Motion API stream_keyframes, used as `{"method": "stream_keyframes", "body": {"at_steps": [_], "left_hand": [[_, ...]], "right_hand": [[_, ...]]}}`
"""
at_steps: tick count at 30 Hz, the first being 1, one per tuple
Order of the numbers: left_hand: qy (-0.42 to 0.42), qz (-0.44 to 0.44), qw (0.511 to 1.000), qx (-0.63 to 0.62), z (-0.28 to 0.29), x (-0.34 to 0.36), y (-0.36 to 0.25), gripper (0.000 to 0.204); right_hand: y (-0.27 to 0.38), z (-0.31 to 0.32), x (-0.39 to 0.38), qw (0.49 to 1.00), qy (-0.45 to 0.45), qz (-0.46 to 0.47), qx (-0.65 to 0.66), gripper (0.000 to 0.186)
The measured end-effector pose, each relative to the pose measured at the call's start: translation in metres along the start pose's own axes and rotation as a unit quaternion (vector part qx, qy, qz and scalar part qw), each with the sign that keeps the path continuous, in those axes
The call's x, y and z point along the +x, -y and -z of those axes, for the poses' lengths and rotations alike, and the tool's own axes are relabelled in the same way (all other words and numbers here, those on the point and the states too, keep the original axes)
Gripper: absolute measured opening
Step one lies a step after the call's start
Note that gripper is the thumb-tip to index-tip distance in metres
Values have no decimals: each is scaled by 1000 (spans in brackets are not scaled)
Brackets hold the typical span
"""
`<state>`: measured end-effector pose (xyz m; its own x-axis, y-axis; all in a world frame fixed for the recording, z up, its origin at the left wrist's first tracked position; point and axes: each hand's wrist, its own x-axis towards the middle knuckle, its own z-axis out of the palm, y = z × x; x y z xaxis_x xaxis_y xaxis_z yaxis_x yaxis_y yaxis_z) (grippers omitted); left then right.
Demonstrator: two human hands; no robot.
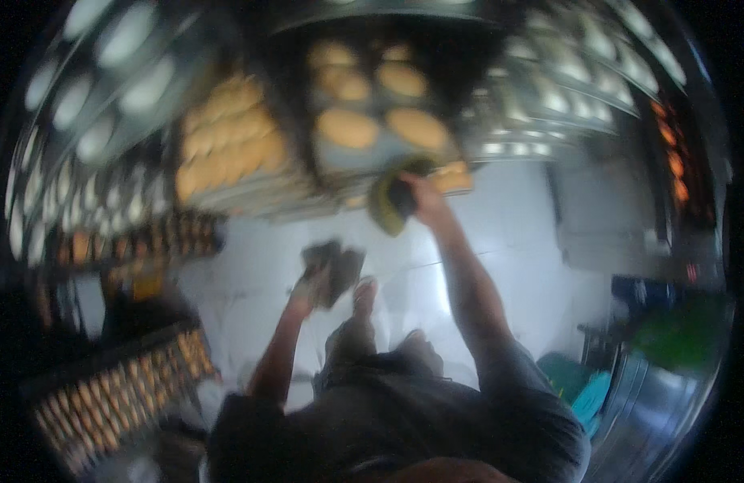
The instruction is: The person uses heat-resistant cloths and mitts to unload trays of baked bread from an oven and place them onto racks, and then loads trays of raw dough into the oven.
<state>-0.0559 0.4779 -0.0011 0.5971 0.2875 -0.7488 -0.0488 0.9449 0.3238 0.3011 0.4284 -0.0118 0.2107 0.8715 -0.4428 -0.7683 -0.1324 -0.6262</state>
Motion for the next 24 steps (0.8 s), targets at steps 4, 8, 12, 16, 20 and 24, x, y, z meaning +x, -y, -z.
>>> {"method": "stream_keyframes", "body": {"at_steps": [4, 8, 12, 16, 20, 24], "left_hand": [[44, 94, 994, 18, -1, -16, 59, 44], [100, 183, 975, 80, -58, -1, 96, 44], [164, 220, 946, 170, -148, 46, 123, 45], [197, 253, 918, 234, -246, 99, 169, 46], [219, 272, 894, 282, -340, 137, 221, 47], [244, 286, 866, 330, -422, 160, 269, 48]], "right_hand": [[22, -63, -60, 974, -86, 96, -185, 35], [28, -34, -187, 978, -148, 94, -117, 47], [37, 39, -318, 895, -403, 111, -155, 39], [39, 164, -418, 785, -583, 168, -126, 39], [98, 247, -502, 710, -650, 197, -185, 43], [244, 290, -606, 565, -686, 110, -445, 38]]}}
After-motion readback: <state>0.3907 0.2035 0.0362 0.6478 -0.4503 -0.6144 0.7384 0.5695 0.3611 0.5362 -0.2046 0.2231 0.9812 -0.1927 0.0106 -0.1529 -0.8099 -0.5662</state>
